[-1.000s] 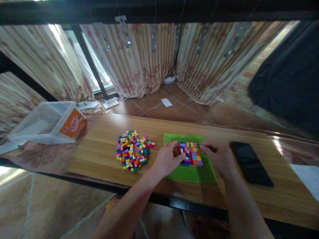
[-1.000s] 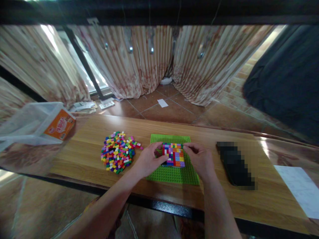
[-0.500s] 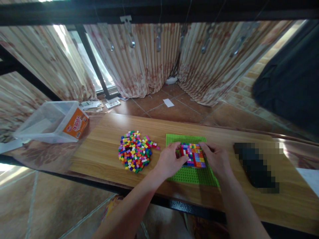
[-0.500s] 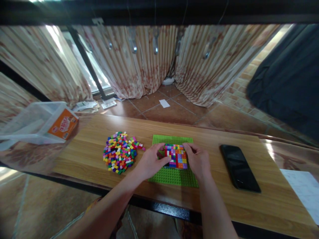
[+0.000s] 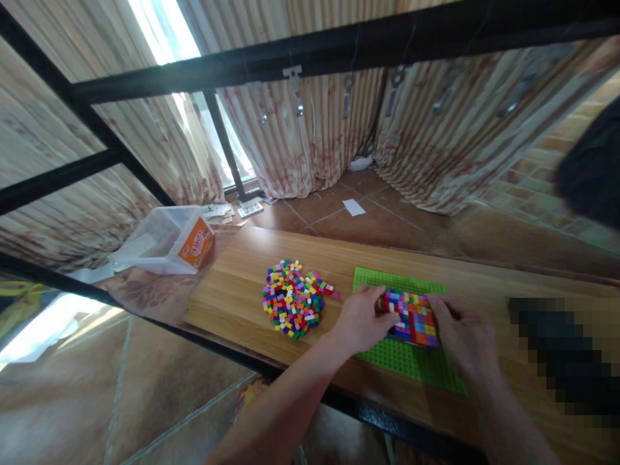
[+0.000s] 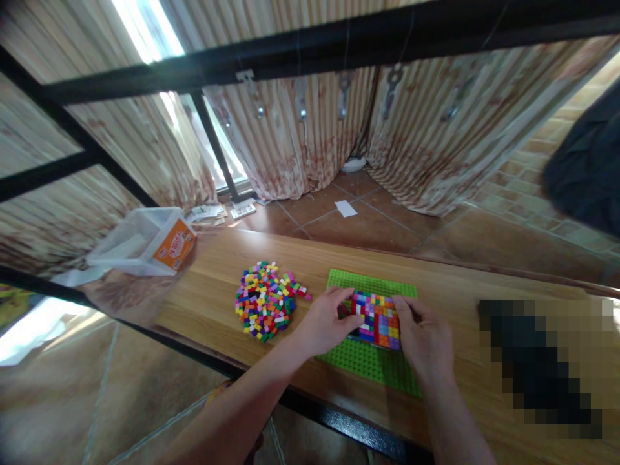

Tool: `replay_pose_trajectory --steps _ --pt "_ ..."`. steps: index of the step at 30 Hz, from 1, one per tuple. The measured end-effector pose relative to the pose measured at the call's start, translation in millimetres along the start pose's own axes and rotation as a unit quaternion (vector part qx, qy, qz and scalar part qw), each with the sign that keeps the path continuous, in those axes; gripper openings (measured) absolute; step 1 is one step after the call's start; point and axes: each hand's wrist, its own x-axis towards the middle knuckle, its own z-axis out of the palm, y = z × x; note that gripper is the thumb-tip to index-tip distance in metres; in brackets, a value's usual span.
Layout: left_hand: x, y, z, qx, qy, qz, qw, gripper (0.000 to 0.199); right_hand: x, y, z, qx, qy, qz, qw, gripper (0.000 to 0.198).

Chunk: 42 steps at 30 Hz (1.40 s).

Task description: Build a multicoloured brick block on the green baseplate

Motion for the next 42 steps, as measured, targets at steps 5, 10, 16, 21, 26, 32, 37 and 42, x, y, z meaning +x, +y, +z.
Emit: replay_pose_trajectory --steps 5,10,16,21,26,32,37,42 --pt "1.5 -3.6 -4.3 0.011 0.002 0.020 1.000 0.051 -1.7 -5.2 -4.3 -0.073 -0.015 0.014 0.997 0.048" --pt "4.6 -24.2 -44.8 0.102 0.104 -0.006 0.989 0.038 0.1 -21.6 -10.6 -0.115 -0.030 0.057 0.991 0.052" --pt "2.3 -50.2 -96.4 0.276 0.148 -0.088 0.946 0.035 -0.6 -26.9 -11.5 -0.107 -0.023 0.072 0.991 0.052" --pt "3.1 -52.3 -95.1 0.345 0.112 -0.081 0.928 0.025 0.9 -19.9 -7.8 -0.073 -0.012 0.031 0.997 0.047" --pt "7.4 -52.6 -88.2 0.367 0.127 -0.083 0.918 0.022 0.4 -19.1 -7.5 -0.061 -0.001 0.018 0.998 0.043" --pt "9.4 -53.1 -86.8 0.356 0.123 -0.087 0.922 0.023 -0.6 -20.6 -9.0 -0.058 -0.006 -0.001 0.998 0.038" --pt "10.4 -52.5 -89.9 0.280 0.146 -0.066 0.947 0.021 1.6 -17.0 -9.0 -0.043 0.012 -0.013 0.999 0.038" --pt "11.6 -46.0 -85.6 -0.049 0.147 -0.039 0.987 0.006 -1.9 -21.6 -8.8 0.038 0.083 -0.056 0.994 0.031"
